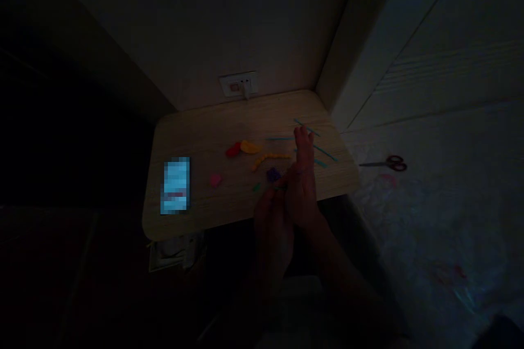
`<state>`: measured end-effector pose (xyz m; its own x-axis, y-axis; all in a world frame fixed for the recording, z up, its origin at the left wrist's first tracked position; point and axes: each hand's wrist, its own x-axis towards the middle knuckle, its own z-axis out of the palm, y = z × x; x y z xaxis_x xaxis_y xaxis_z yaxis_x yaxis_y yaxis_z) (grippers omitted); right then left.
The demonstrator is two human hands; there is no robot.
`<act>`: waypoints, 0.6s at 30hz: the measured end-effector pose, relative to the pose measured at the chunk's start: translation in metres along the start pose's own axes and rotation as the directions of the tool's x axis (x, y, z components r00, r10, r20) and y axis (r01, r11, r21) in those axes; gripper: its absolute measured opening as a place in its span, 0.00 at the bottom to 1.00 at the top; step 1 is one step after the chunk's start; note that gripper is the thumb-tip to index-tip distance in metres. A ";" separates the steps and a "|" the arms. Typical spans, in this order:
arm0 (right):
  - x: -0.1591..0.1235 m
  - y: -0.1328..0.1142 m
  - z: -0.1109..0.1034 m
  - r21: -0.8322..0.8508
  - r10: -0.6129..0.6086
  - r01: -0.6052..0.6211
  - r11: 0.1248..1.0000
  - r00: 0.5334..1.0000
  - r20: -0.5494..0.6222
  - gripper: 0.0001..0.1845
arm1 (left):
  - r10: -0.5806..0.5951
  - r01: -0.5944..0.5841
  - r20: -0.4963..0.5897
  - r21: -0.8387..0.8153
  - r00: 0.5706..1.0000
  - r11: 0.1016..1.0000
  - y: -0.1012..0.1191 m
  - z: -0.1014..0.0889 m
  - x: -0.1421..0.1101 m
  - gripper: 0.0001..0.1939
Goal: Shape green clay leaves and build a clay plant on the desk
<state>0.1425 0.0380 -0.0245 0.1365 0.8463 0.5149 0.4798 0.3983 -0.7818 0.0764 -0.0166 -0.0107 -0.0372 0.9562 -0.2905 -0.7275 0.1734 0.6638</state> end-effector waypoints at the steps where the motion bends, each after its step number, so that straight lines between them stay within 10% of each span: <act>1: 0.000 -0.002 -0.002 0.032 0.002 -0.002 0.999 1.000 -0.016 0.35 | -0.001 0.001 0.005 -0.005 1.000 1.000 0.001 -0.001 0.001 0.16; 6: -0.002 -0.006 -0.019 0.264 0.066 -0.046 0.963 0.996 -0.065 0.23 | 0.125 -0.127 0.050 0.037 0.991 0.991 0.012 -0.009 0.010 0.14; 12: -0.007 -0.013 -0.031 0.396 0.219 -0.334 0.855 0.926 0.307 0.08 | 0.194 -0.207 0.145 0.081 0.970 0.975 0.020 -0.018 0.017 0.13; 18: -0.003 -0.015 -0.029 0.477 0.331 -0.475 0.739 0.874 0.357 0.07 | 0.277 -0.309 0.185 0.176 0.943 0.934 0.023 -0.033 0.025 0.14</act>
<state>0.1595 0.0194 -0.0037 -0.0309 0.9974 0.0656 -0.1235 0.0614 -0.9904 0.0367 0.0036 -0.0255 -0.1101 0.9932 0.0376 -0.5477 -0.0922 0.8316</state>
